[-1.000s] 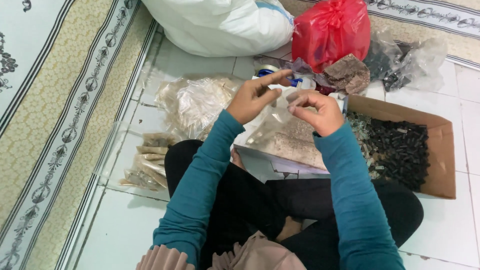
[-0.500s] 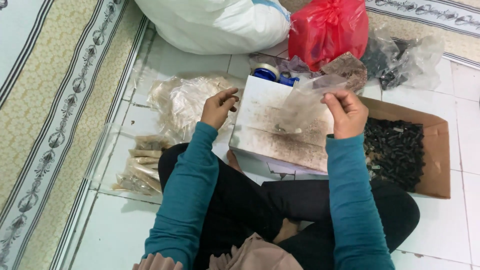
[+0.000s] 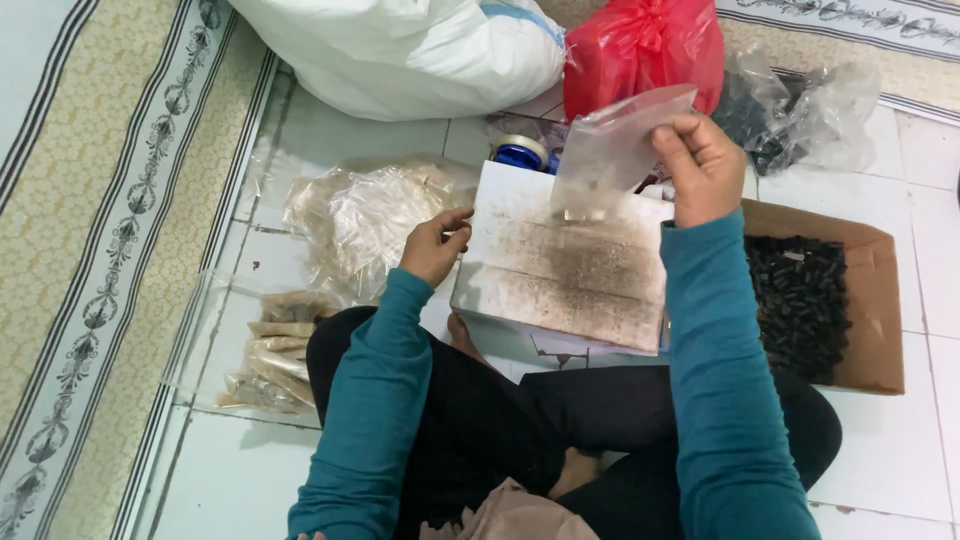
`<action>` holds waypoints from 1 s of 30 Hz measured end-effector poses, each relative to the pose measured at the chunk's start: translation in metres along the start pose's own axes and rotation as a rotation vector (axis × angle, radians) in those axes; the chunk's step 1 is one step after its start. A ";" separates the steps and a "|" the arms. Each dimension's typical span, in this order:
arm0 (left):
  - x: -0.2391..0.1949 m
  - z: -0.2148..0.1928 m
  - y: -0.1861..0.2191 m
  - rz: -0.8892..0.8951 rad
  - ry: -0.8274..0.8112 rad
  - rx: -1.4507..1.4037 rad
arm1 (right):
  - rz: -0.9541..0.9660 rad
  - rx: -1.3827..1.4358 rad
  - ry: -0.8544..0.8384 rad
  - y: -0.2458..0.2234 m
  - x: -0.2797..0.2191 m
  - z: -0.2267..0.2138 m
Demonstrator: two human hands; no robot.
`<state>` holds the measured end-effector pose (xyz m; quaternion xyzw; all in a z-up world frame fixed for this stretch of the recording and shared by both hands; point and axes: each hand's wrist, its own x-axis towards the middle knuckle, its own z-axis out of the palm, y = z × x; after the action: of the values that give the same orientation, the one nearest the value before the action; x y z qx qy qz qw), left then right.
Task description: Sorting small metal components and packaging them into individual plastic bags on the floor.
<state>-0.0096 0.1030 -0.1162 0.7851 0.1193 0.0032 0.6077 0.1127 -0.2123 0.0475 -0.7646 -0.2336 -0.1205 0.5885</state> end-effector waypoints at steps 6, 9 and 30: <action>-0.009 0.017 -0.011 -0.013 -0.098 0.330 | 0.275 0.014 -0.160 0.021 -0.089 0.005; -0.010 0.038 -0.015 0.013 -0.213 0.570 | 0.395 -0.127 -0.186 0.084 -0.162 0.003; -0.024 0.133 -0.022 0.451 -0.513 1.009 | 0.069 -0.536 -0.554 0.111 -0.198 0.017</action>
<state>-0.0171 -0.0230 -0.1684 0.9578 -0.2135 -0.1145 0.1544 -0.0042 -0.2611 -0.1417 -0.9023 -0.3180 0.0535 0.2860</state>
